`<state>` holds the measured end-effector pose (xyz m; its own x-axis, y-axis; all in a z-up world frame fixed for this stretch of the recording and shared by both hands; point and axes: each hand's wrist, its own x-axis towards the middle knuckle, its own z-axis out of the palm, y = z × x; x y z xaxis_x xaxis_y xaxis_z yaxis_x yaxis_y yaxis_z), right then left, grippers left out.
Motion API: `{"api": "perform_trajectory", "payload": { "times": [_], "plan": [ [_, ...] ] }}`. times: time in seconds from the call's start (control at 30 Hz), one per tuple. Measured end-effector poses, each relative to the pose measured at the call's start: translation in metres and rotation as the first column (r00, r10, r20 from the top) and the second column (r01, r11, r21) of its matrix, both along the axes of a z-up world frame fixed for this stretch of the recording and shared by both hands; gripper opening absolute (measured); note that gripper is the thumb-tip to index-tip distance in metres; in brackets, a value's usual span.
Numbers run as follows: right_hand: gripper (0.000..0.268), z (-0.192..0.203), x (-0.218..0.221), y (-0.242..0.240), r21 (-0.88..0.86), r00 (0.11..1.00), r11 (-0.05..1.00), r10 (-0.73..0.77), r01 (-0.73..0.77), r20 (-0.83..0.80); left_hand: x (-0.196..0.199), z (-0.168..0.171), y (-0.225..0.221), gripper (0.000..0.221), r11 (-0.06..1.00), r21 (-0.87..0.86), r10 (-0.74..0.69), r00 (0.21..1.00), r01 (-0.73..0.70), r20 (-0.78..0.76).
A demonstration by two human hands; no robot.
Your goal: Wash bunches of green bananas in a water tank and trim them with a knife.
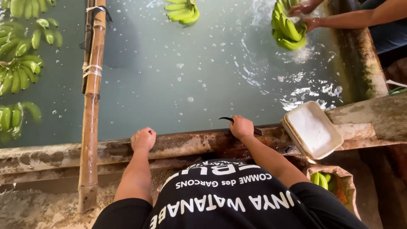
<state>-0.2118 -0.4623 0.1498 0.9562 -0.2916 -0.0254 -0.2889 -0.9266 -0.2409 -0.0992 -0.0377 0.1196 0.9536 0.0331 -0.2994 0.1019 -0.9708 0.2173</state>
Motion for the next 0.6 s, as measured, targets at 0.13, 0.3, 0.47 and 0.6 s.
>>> {"api": "perform_trajectory", "payload": {
  "times": [0.13, 0.3, 0.47, 0.6],
  "plan": [
    [0.022, 0.003, 0.0, 0.001, 0.001, 1.0, 1.0, 0.011, -0.011, -0.01, -0.001, 0.002, 0.0, 0.031, 1.0, 0.001, -0.003, 1.0, 0.003, -0.008],
    [0.022, 0.004, -0.002, 0.0, -0.004, 1.0, 1.0, 0.014, -0.015, -0.006, 0.0, 0.009, -0.005, 0.03, 1.0, -0.018, 0.018, 1.0, -0.018, 0.003],
    [0.022, -0.001, -0.001, 0.002, -0.03, 0.999, 0.999, 0.03, -0.031, -0.024, -0.004, 0.004, -0.001, 0.03, 0.998, -0.034, 0.05, 0.996, -0.048, 0.077],
    [0.026, 0.001, 0.001, 0.002, -0.022, 0.999, 1.0, 0.018, -0.019, -0.037, -0.011, 0.015, -0.001, 0.029, 0.992, -0.109, 0.073, 0.994, -0.064, 0.082]
  ]
}}
